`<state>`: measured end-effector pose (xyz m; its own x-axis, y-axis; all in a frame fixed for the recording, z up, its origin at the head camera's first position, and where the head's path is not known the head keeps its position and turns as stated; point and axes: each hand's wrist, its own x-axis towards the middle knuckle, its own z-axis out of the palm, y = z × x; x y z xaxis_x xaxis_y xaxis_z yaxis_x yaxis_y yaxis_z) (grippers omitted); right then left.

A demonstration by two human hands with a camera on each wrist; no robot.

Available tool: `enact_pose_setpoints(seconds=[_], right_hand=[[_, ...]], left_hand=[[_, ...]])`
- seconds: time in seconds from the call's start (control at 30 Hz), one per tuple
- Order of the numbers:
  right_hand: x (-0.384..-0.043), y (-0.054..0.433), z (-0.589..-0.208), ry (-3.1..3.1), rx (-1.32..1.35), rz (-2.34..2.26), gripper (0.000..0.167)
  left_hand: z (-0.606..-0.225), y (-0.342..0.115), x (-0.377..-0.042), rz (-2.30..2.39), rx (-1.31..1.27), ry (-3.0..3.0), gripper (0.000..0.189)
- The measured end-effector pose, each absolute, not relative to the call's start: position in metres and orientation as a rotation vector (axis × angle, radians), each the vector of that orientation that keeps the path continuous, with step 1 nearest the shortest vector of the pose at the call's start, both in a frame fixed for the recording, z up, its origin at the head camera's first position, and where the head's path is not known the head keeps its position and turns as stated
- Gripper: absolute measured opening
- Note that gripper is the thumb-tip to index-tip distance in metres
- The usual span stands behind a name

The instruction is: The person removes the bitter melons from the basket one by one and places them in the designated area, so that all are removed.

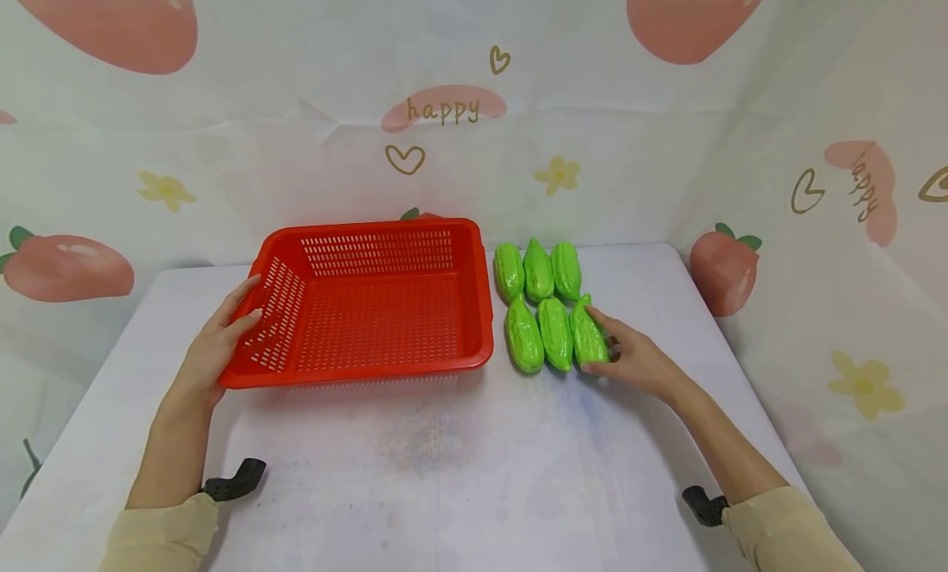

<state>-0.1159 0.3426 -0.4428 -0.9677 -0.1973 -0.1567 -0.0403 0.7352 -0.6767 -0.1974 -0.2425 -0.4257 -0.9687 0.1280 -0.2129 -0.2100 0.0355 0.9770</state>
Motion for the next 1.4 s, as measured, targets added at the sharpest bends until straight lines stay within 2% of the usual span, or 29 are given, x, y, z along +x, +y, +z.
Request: enact_pose_setpoints(seconds=[0.73, 0.93, 1.13, 1.4], right_hand=[[-0.114, 0.346, -0.440, 2.712, -0.123, -1.049, 0.097], [-0.119, 0.347, -0.441, 2.775, -0.233, -1.097, 0.092], [-0.126, 0.346, -0.437, 2.873, -0.333, -1.037, 0.081], [-0.132, 0.339, -0.424, 2.965, -0.352, -0.922, 0.080]], left_hand=[[-0.427, -0.241, -0.200, 2.018, -0.124, 2.026, 0.057], [-0.427, -0.244, -0.201, 2.001, -0.123, 2.011, 0.060], [-0.423, -0.249, -0.202, 1.684, 0.041, 2.366, 0.065], [-0.411, -0.251, -0.202, 1.477, 0.190, 2.541, 0.069]])
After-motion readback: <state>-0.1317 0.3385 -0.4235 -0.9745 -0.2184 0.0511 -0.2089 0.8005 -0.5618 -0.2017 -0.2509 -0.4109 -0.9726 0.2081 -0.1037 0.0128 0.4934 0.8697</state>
